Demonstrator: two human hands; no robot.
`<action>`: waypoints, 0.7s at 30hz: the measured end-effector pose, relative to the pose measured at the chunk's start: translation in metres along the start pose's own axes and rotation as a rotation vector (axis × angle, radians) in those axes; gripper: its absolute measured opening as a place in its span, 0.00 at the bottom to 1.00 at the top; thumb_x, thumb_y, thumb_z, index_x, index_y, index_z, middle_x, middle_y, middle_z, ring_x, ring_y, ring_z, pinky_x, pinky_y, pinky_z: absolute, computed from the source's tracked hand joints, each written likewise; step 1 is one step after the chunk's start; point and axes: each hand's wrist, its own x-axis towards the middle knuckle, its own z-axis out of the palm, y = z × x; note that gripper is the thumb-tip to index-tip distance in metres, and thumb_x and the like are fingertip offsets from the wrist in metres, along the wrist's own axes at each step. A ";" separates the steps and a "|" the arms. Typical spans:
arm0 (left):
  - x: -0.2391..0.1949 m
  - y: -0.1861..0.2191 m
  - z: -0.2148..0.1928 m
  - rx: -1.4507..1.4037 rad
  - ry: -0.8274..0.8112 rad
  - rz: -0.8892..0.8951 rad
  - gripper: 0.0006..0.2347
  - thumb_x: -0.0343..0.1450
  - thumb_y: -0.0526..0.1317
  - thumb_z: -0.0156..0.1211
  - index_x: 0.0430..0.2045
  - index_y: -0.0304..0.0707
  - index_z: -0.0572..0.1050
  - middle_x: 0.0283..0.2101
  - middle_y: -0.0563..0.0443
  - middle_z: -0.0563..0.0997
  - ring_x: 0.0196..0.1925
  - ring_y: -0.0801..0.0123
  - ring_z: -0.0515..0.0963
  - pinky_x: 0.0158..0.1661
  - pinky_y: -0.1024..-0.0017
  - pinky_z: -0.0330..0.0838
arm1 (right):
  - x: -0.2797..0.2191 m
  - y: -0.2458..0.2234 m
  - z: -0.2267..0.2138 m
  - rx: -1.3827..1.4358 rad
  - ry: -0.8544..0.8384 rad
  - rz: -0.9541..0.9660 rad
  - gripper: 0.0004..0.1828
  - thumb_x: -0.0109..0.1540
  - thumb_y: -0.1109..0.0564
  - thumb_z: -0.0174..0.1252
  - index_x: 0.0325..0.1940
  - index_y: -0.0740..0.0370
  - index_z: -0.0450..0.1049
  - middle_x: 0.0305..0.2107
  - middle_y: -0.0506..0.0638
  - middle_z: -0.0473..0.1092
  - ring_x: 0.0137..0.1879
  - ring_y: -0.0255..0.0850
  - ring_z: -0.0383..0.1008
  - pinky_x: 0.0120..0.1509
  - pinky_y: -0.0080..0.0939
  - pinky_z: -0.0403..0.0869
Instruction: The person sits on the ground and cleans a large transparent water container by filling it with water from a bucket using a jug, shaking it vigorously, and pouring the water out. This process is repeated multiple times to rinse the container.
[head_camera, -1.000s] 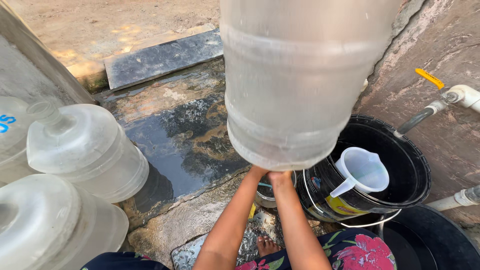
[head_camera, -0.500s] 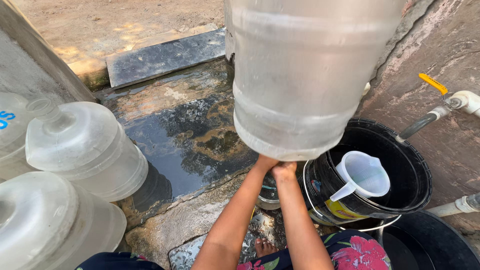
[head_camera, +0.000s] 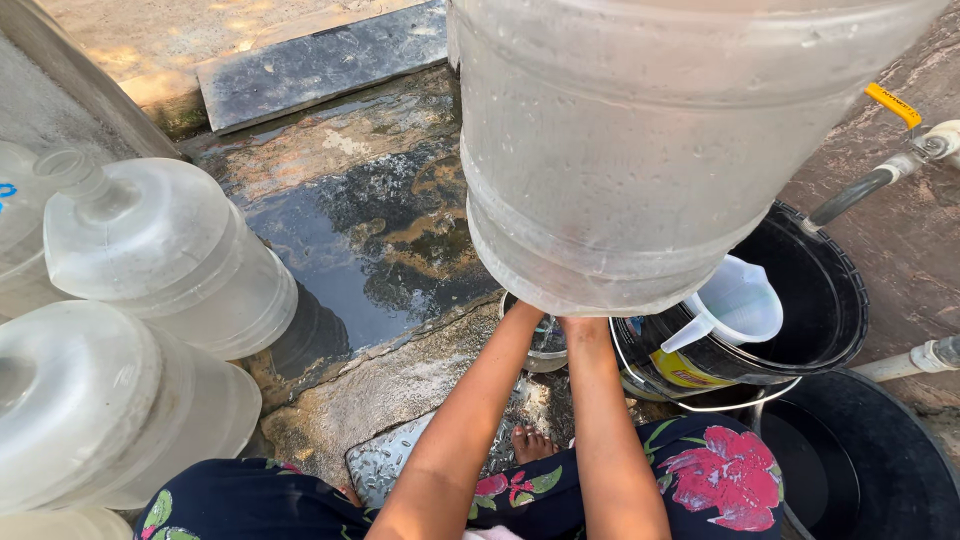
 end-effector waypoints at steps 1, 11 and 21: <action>0.003 0.000 0.000 0.000 0.001 0.000 0.27 0.58 0.46 0.73 0.48 0.31 0.77 0.50 0.39 0.83 0.54 0.54 0.82 0.56 0.60 0.74 | -0.007 -0.001 0.012 -0.019 -0.016 -0.004 0.29 0.70 0.43 0.40 0.70 0.60 0.64 0.66 0.59 0.64 0.70 0.56 0.65 0.74 0.64 0.63; 0.002 0.031 -0.005 0.016 0.050 -0.043 0.28 0.53 0.46 0.75 0.46 0.31 0.77 0.45 0.39 0.85 0.48 0.55 0.85 0.52 0.62 0.77 | -0.069 0.013 0.058 -0.446 0.658 0.114 0.32 0.69 0.35 0.31 0.70 0.51 0.60 0.66 0.53 0.59 0.70 0.55 0.58 0.70 0.74 0.51; 0.019 0.115 -0.017 0.051 0.340 -0.258 0.30 0.49 0.46 0.73 0.45 0.34 0.77 0.42 0.40 0.85 0.45 0.55 0.85 0.50 0.63 0.77 | 0.042 -0.007 -0.020 -0.036 0.096 0.048 0.22 0.68 0.58 0.40 0.63 0.73 0.65 0.57 0.66 0.70 0.62 0.56 0.73 0.69 0.59 0.72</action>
